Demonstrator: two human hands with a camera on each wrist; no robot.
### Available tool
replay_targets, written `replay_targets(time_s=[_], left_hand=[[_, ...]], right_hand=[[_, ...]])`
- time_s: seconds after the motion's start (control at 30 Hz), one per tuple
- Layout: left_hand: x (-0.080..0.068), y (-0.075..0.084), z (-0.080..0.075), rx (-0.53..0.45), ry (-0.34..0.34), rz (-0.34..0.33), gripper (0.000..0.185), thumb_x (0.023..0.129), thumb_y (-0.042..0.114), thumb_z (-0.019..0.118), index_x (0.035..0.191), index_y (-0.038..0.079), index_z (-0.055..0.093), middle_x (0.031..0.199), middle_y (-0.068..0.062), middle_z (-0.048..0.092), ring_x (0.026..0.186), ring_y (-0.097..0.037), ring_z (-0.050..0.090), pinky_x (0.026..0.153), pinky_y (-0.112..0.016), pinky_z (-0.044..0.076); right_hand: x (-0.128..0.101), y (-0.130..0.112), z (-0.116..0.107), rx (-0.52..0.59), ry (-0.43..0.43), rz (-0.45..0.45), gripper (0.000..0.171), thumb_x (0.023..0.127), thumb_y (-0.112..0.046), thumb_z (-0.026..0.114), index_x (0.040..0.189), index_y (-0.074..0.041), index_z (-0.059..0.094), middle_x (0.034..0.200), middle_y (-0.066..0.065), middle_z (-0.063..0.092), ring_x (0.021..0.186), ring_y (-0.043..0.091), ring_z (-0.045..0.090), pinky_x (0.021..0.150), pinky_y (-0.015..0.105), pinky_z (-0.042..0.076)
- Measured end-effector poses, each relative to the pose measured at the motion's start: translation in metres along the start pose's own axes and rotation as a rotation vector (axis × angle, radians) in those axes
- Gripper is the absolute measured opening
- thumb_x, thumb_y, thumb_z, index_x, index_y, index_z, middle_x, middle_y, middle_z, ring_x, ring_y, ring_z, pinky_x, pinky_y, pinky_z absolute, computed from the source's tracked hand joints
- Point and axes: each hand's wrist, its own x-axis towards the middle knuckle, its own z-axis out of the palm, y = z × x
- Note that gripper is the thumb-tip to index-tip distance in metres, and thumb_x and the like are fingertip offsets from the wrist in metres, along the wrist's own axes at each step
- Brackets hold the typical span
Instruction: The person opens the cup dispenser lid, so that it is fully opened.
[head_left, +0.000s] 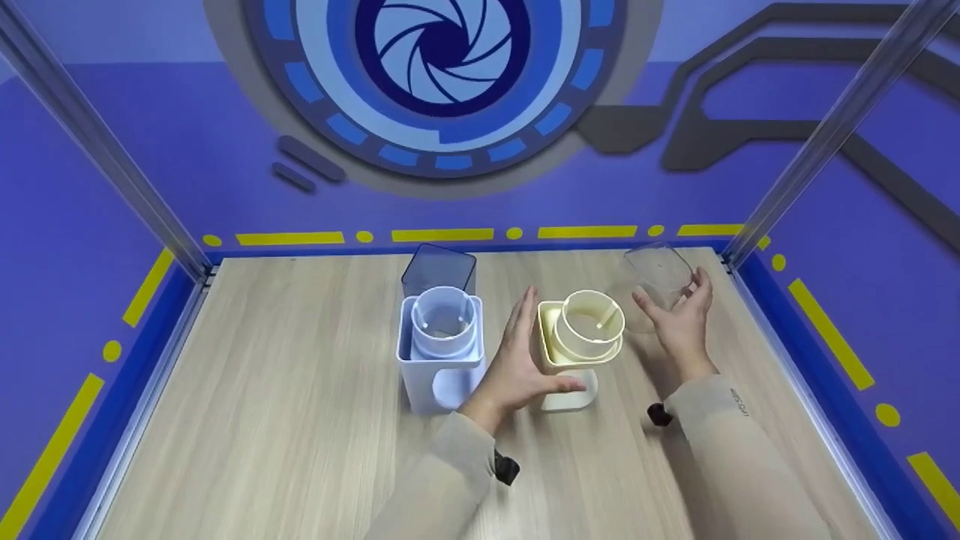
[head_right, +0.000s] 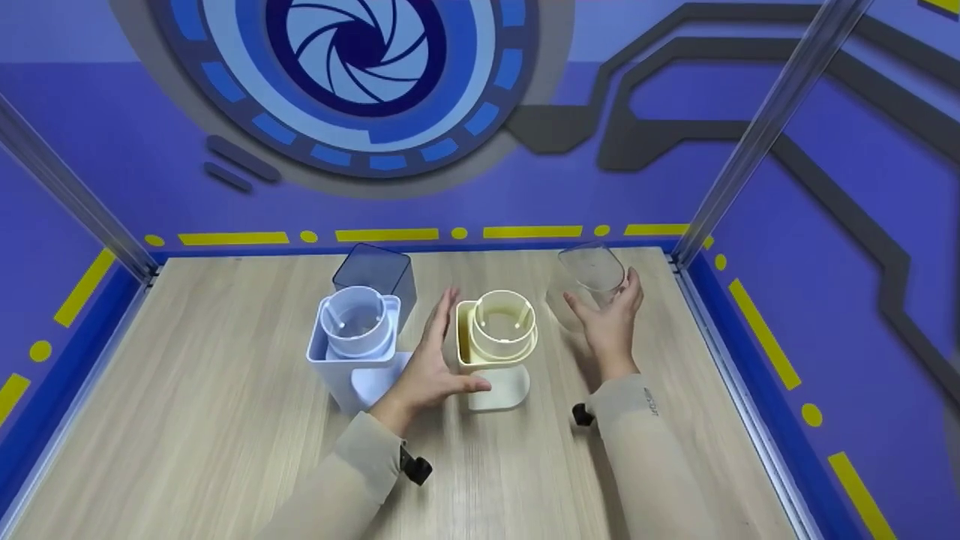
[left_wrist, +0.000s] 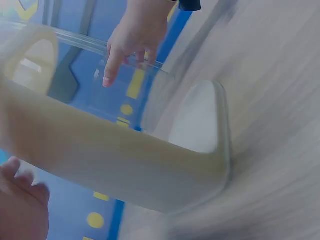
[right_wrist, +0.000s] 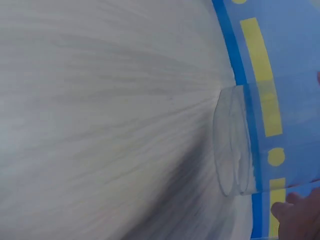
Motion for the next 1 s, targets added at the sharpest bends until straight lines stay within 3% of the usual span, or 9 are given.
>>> replay_targets(time_s=[0.1, 0.17, 0.33, 0.5, 0.63, 0.73, 0.8, 1.0], left_hand=[[-0.006, 0.016, -0.006, 0.061, 0.039, 0.086, 0.155, 0.052, 0.058, 0.100, 0.166, 0.041, -0.004, 0.176, 0.013, 0.001, 0.164, -0.016, 0.008, 0.132, -0.049, 0.022], [-0.012, 0.029, -0.012, 0.102, 0.067, 0.145, 0.152, 0.053, 0.073, 0.092, 0.167, 0.035, -0.002, 0.176, 0.013, 0.000, 0.164, -0.015, 0.009, 0.131, -0.050, 0.025], [-0.027, 0.067, -0.033, 0.173, 0.126, 0.313, 0.141, 0.061, 0.102, 0.057, 0.169, 0.024, 0.012, 0.176, 0.003, 0.013, 0.163, -0.020, 0.017, 0.128, -0.056, 0.029], [-0.040, 0.102, -0.069, 0.285, 0.195, 0.475, 0.127, 0.070, 0.105, 0.037, 0.165, 0.021, 0.028, 0.174, -0.007, 0.021, 0.163, -0.031, 0.017, 0.127, -0.066, 0.025], [-0.042, 0.114, -0.105, 0.423, 0.281, 0.557, 0.124, 0.073, 0.104, 0.031, 0.161, 0.017, 0.038, 0.173, -0.009, 0.026, 0.162, -0.036, 0.018, 0.130, -0.065, 0.016], [-0.042, 0.114, -0.135, 0.535, 0.342, 0.574, 0.125, 0.072, 0.104, 0.031, 0.160, 0.015, 0.040, 0.172, -0.011, 0.029, 0.162, -0.038, 0.019, 0.131, -0.063, 0.012], [-0.042, 0.109, -0.156, 0.617, 0.363, 0.538, 0.126, 0.070, 0.106, 0.030, 0.161, 0.019, 0.038, 0.172, -0.011, 0.027, 0.162, -0.036, 0.017, 0.132, -0.062, 0.010], [-0.043, 0.080, -0.218, 0.849, 0.353, 0.324, 0.127, 0.068, 0.108, 0.024, 0.166, 0.028, 0.025, 0.176, -0.008, 0.017, 0.163, -0.037, 0.010, 0.133, -0.059, 0.000]], right_hand=[[-0.004, -0.013, -0.004, 0.025, 0.023, -0.036, 0.122, 0.079, -0.042, 0.091, 0.166, -0.026, 0.007, 0.172, 0.005, 0.012, 0.157, 0.030, 0.024, 0.131, 0.048, 0.026], [-0.005, -0.021, -0.008, 0.023, 0.033, -0.063, 0.119, 0.080, -0.042, 0.090, 0.166, -0.027, 0.008, 0.172, 0.003, 0.013, 0.158, 0.029, 0.024, 0.131, 0.049, 0.025], [-0.005, -0.039, -0.022, 0.009, 0.024, -0.110, 0.112, 0.085, -0.042, 0.085, 0.166, -0.027, 0.010, 0.173, 0.002, 0.014, 0.159, 0.028, 0.021, 0.134, 0.045, 0.019], [-0.007, -0.051, -0.040, -0.063, -0.001, -0.192, 0.101, 0.090, -0.044, 0.080, 0.166, -0.026, 0.014, 0.172, 0.004, 0.016, 0.160, 0.029, 0.020, 0.134, 0.051, 0.018], [-0.006, -0.055, -0.056, -0.186, 0.003, -0.302, 0.092, 0.092, -0.046, 0.076, 0.165, -0.026, 0.023, 0.172, 0.004, 0.019, 0.159, 0.033, 0.022, 0.129, 0.062, 0.024], [-0.006, -0.057, -0.065, -0.279, 0.000, -0.359, 0.089, 0.093, -0.047, 0.074, 0.165, -0.028, 0.026, 0.173, 0.005, 0.019, 0.159, 0.037, 0.020, 0.126, 0.069, 0.024], [-0.006, -0.059, -0.069, -0.333, -0.012, -0.379, 0.088, 0.093, -0.048, 0.073, 0.165, -0.029, 0.026, 0.174, 0.006, 0.018, 0.159, 0.039, 0.018, 0.124, 0.074, 0.022], [-0.005, -0.058, -0.075, -0.479, -0.056, -0.396, 0.090, 0.093, -0.058, 0.070, 0.165, -0.032, 0.024, 0.174, 0.006, 0.017, 0.159, 0.043, 0.017, 0.120, 0.078, 0.023]])
